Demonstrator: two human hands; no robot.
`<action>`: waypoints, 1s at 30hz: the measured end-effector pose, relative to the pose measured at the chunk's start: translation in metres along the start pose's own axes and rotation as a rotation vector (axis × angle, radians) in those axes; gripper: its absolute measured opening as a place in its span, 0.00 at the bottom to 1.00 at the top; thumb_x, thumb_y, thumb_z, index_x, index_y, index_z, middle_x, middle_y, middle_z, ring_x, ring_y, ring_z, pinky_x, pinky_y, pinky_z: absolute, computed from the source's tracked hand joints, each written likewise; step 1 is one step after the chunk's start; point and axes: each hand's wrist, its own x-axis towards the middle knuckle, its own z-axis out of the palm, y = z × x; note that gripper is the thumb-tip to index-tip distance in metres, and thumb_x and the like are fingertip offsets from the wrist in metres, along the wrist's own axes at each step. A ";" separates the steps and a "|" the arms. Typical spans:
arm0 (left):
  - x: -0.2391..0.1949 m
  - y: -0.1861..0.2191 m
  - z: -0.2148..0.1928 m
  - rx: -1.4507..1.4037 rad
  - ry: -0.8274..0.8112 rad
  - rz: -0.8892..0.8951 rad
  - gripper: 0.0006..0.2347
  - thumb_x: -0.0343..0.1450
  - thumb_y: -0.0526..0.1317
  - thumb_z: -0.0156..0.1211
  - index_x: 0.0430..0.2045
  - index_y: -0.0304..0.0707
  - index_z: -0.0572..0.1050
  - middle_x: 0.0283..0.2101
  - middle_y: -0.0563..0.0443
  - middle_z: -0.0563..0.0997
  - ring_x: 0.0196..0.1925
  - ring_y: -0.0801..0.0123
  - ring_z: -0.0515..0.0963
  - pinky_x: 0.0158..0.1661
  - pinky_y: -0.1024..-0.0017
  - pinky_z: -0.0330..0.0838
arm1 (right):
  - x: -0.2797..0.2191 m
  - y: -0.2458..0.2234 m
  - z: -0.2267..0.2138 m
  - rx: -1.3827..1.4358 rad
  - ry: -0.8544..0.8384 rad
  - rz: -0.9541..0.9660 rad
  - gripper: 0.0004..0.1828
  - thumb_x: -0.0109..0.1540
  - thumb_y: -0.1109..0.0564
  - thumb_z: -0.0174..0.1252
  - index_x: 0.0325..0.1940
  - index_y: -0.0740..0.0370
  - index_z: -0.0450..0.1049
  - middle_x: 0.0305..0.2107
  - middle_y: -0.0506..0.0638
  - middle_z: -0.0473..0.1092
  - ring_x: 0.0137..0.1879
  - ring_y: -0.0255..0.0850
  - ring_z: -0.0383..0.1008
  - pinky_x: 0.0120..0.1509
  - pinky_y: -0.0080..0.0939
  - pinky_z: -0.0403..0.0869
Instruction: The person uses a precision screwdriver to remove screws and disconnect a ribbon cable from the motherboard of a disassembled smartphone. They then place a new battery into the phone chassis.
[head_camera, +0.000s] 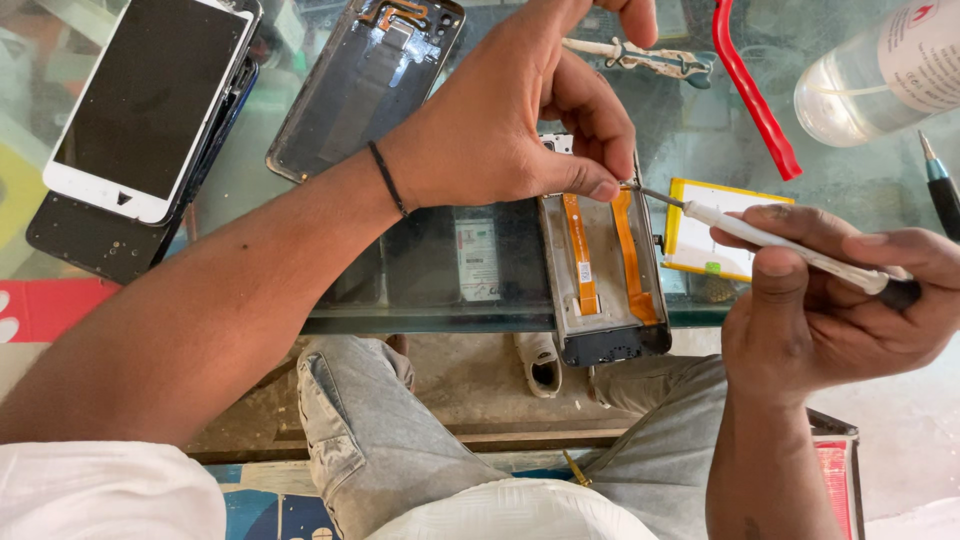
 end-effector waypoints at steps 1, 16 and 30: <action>0.000 0.000 0.000 0.008 -0.004 0.008 0.31 0.73 0.21 0.74 0.63 0.38 0.55 0.61 0.55 0.64 0.49 0.70 0.90 0.49 0.75 0.87 | 0.000 0.000 0.000 0.007 -0.003 0.000 0.24 0.79 0.59 0.68 0.60 0.62 0.55 0.41 0.69 0.77 0.47 0.51 0.86 0.54 0.49 0.84; 0.006 -0.001 -0.031 0.578 -0.013 0.058 0.13 0.64 0.31 0.75 0.37 0.35 0.76 0.39 0.54 0.81 0.42 0.71 0.79 0.42 0.69 0.73 | 0.006 -0.008 0.004 -0.066 -0.096 0.031 0.22 0.81 0.59 0.66 0.56 0.65 0.55 0.41 0.65 0.74 0.50 0.53 0.86 0.55 0.49 0.84; 0.005 -0.019 -0.025 0.674 -0.103 -0.043 0.12 0.61 0.38 0.82 0.33 0.38 0.84 0.36 0.55 0.81 0.35 0.70 0.76 0.33 0.71 0.74 | 0.008 -0.011 0.008 -0.192 -0.132 0.053 0.24 0.76 0.55 0.70 0.50 0.69 0.59 0.38 0.49 0.67 0.52 0.54 0.87 0.47 0.39 0.82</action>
